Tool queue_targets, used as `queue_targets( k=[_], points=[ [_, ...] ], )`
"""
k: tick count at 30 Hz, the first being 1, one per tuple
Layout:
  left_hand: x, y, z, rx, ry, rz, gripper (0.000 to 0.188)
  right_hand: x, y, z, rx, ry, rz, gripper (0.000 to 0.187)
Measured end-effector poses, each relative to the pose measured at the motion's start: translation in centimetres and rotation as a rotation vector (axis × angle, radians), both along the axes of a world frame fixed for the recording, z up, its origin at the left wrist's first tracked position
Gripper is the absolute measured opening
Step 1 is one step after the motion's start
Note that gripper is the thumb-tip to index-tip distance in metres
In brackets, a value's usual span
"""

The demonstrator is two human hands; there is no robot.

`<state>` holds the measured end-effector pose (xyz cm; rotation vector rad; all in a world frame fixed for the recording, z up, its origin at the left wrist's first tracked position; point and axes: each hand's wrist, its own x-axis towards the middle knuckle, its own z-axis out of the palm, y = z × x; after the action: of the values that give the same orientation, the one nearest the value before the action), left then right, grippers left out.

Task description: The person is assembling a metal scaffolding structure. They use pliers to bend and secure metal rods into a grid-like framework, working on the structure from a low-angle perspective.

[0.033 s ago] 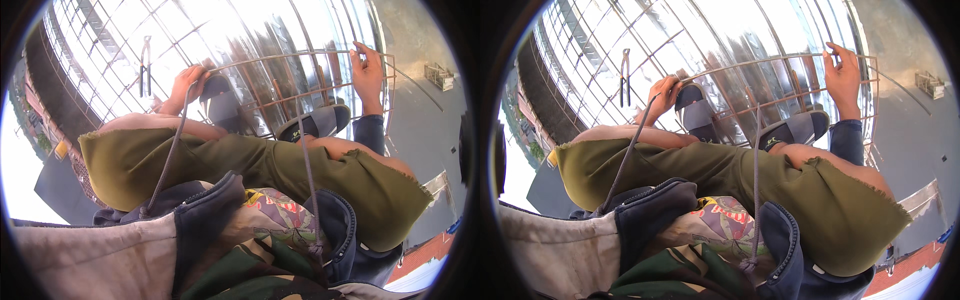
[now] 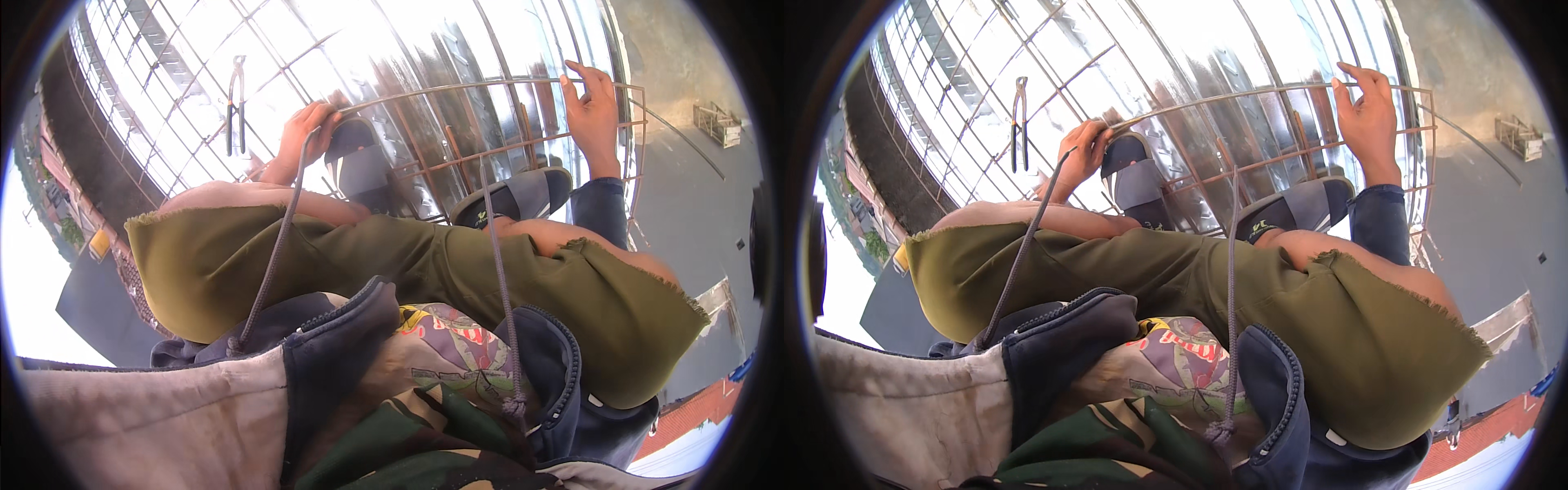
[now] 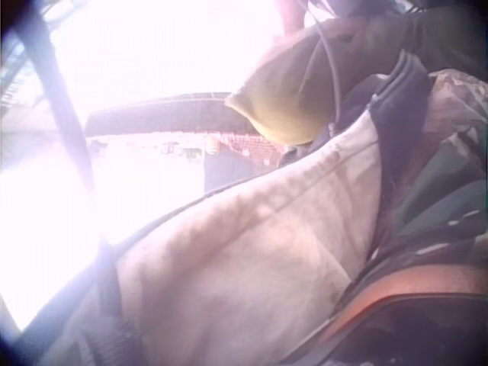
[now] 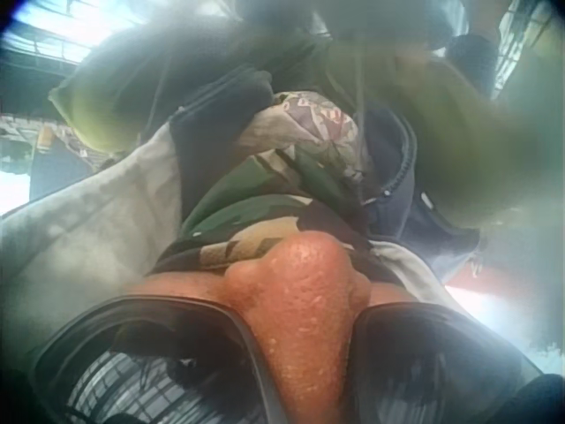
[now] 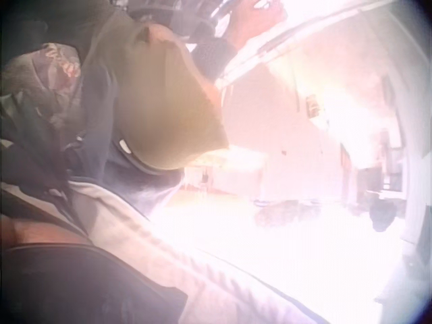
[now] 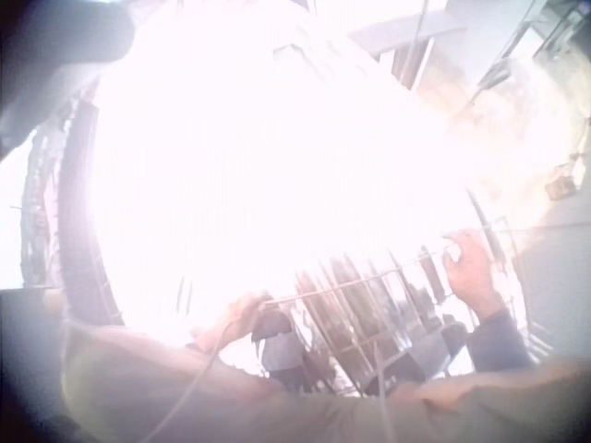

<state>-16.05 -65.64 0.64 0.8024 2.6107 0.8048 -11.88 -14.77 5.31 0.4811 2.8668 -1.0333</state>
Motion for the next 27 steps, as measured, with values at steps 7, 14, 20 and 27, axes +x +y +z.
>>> queue_targets(
  k=[7, 14, 20, 27],
  points=[
    [1.8, -1.0, 0.3, 0.030, -0.189, 0.134, 0.012, 0.4, 0.1, -3.4, 0.205, -0.170, 0.324, 0.028],
    [0.3, 5.8, 2.4, -0.083, 0.055, -0.004, 0.018, -3.4, 5.2, -5.1, 0.320, -0.135, 0.176, 0.024],
    [-1.2, 3.7, 2.1, -0.364, -0.036, -0.121, 0.037, -4.9, 7.7, -5.9, 0.221, -0.084, 0.209, 0.028],
    [-1.8, 1.6, 7.3, -0.547, 0.009, -0.214, 0.041, -4.9, 8.2, -6.0, 0.121, -0.058, 0.179, 0.027]
  ],
)
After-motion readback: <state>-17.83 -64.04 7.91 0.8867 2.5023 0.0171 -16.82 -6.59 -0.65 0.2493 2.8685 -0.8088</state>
